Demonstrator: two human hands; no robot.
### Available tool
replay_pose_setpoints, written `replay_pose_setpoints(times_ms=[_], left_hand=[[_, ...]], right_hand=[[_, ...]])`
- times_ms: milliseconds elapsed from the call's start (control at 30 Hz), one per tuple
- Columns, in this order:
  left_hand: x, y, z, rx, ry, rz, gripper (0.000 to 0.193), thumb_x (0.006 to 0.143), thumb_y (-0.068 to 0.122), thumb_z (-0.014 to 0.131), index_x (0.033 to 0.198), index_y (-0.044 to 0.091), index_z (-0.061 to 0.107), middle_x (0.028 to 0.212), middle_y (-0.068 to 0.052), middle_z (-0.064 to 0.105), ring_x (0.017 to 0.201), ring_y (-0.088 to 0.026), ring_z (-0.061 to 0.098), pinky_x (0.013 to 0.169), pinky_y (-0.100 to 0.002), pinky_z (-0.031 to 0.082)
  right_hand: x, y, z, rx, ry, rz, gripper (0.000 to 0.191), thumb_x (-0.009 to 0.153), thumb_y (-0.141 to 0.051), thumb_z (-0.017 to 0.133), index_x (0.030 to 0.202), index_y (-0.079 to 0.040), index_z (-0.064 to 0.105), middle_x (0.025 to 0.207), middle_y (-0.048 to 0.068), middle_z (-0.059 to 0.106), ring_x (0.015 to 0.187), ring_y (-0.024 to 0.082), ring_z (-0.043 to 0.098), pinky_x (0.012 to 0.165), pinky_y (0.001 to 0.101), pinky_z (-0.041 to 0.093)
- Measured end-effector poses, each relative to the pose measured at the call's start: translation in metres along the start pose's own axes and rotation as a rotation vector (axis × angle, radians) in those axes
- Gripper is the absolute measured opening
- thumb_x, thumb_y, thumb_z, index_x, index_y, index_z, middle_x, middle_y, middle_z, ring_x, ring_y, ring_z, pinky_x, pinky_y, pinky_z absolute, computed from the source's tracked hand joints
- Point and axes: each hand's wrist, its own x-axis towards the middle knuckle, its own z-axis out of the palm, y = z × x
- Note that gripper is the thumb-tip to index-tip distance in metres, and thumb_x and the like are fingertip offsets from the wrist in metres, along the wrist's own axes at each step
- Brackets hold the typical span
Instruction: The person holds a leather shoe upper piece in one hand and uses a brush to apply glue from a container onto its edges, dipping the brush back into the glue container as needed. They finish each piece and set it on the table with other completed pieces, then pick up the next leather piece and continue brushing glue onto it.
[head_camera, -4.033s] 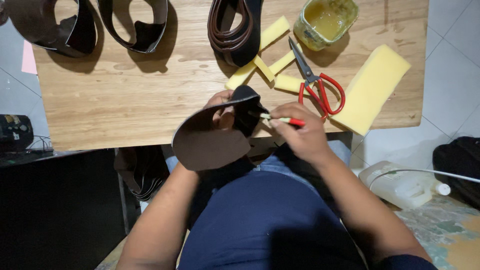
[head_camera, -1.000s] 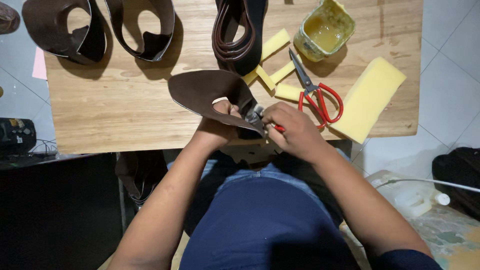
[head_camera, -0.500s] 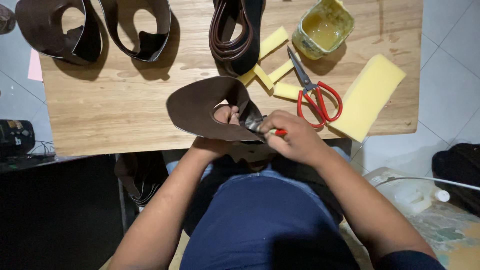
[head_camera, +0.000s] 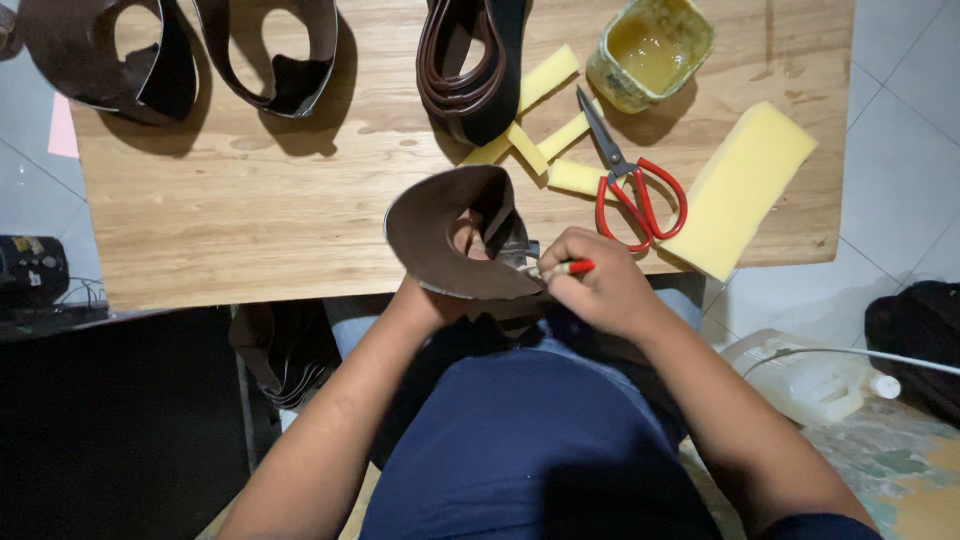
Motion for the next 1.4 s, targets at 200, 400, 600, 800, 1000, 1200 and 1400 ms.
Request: replay_pose_setpoints(times_ms=[200,400,600,800,1000,1200,1400], left_hand=[[-0.003,-0.009,0.005,0.234,0.094,0.019,0.019,0.099,0.012,0.055,0.111,0.000,0.061,0.102,-0.017,0.066,0.096,-0.033,0.064,0.085,-0.043,0.051],[-0.010,-0.010,0.006,0.022,0.171,0.081,0.009,0.100,0.008,0.055,0.098,-0.001,0.055,0.112,-0.016,0.063,0.101,-0.027,0.061,0.092,-0.039,0.049],[-0.013,-0.019,-0.002,-0.348,0.119,-0.156,0.013,0.095,0.007,0.057,0.084,0.001,0.057,0.117,-0.009,0.060,0.102,-0.014,0.056,0.094,-0.029,0.047],[-0.010,-0.032,0.003,-0.351,0.094,-0.192,0.015,0.094,0.006,0.060,0.080,0.001,0.058,0.118,-0.009,0.060,0.097,-0.014,0.055,0.090,-0.027,0.047],[-0.019,-0.010,0.004,-0.178,0.088,-0.240,0.011,0.095,0.012,0.059,0.092,0.001,0.059,0.109,-0.012,0.062,0.094,-0.020,0.060,0.087,-0.032,0.049],[-0.015,0.020,0.001,0.034,0.039,-0.373,0.019,0.097,0.019,0.058,0.105,0.002,0.060,0.100,-0.015,0.064,0.092,-0.026,0.064,0.085,-0.037,0.051],[-0.008,0.046,-0.002,-0.278,0.171,0.024,0.044,0.094,0.014,0.055,0.134,-0.003,0.048,0.113,-0.019,0.061,0.102,-0.033,0.061,0.090,-0.042,0.049]], right_hand=[[0.009,0.004,0.013,-0.050,0.180,-0.214,0.012,0.093,-0.007,0.071,0.101,0.001,0.069,0.102,0.012,0.071,0.097,0.023,0.071,0.086,0.0316,0.055],[0.002,0.000,0.014,0.021,0.192,-0.110,0.010,0.090,-0.006,0.073,0.098,0.001,0.071,0.099,0.011,0.072,0.093,0.021,0.072,0.085,0.0304,0.055],[0.015,0.003,0.016,0.088,0.244,-0.114,0.018,0.092,-0.005,0.071,0.108,0.002,0.073,0.107,0.011,0.072,0.100,0.022,0.071,0.091,0.0315,0.053],[0.020,0.002,0.027,0.007,0.252,-0.075,0.015,0.091,-0.009,0.072,0.104,-0.002,0.074,0.096,0.010,0.069,0.087,0.022,0.069,0.079,0.0309,0.054],[0.020,0.008,-0.001,-0.038,-0.024,0.001,0.015,0.087,-0.016,0.071,0.095,-0.003,0.073,0.092,0.010,0.071,0.085,0.024,0.070,0.078,0.0334,0.053],[0.010,-0.001,-0.018,-0.115,0.082,-0.217,0.016,0.090,-0.007,0.071,0.105,-0.002,0.069,0.105,0.012,0.071,0.101,0.029,0.069,0.090,0.0378,0.053],[0.007,-0.013,-0.023,-0.170,-0.161,-0.084,0.018,0.084,-0.004,0.068,0.102,-0.006,0.068,0.104,0.008,0.071,0.098,0.026,0.071,0.085,0.0353,0.055]])
